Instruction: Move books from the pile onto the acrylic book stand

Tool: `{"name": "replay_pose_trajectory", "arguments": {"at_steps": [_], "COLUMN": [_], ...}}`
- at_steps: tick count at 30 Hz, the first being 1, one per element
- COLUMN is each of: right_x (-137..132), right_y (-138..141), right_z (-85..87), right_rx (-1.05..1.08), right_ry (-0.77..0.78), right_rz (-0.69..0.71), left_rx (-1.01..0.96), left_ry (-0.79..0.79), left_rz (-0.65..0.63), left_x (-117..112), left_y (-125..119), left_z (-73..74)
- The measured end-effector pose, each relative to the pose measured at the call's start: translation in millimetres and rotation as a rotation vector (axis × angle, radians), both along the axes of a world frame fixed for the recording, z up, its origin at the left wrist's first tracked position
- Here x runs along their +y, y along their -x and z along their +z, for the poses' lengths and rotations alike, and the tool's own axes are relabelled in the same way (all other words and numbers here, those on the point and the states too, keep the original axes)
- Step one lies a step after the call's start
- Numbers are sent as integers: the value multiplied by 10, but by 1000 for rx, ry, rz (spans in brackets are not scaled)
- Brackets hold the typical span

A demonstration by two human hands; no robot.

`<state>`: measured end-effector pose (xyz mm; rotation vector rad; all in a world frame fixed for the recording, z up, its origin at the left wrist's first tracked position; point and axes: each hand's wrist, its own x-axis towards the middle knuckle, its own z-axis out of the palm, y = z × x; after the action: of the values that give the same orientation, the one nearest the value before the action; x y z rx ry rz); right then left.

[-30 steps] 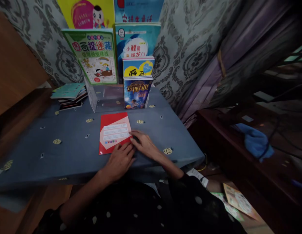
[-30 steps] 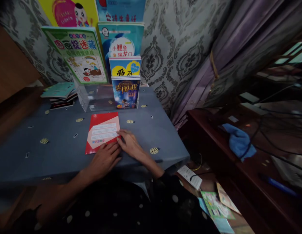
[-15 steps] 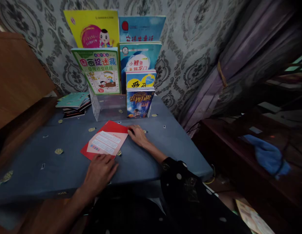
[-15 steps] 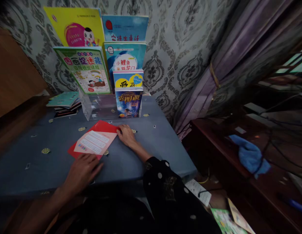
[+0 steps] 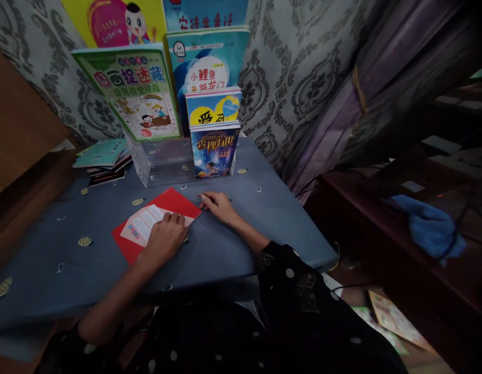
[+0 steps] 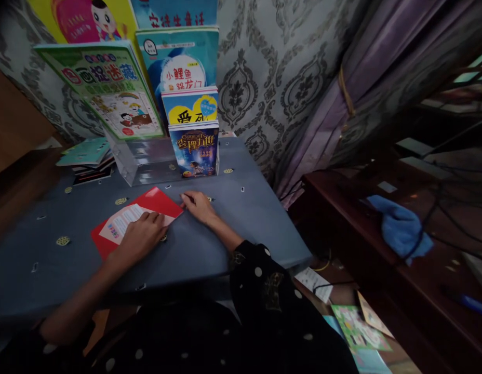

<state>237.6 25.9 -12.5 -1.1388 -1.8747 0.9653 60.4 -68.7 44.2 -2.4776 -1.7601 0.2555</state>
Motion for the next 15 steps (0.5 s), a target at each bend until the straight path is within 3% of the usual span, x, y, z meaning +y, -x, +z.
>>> {"name": "replay_pose_trajectory", "arguments": {"at_steps": [6, 15], "right_x": [11, 11], "right_y": [-23, -51], "right_z": [5, 30], "right_rx": [42, 89], "right_ry": [-25, -33], "right_rz": [-50, -51], "left_rx": [8, -87], "left_ry": [42, 95], "left_rz": [-33, 43], "left_x": [23, 122], "left_y": [37, 118], "left_z": [85, 224]}}
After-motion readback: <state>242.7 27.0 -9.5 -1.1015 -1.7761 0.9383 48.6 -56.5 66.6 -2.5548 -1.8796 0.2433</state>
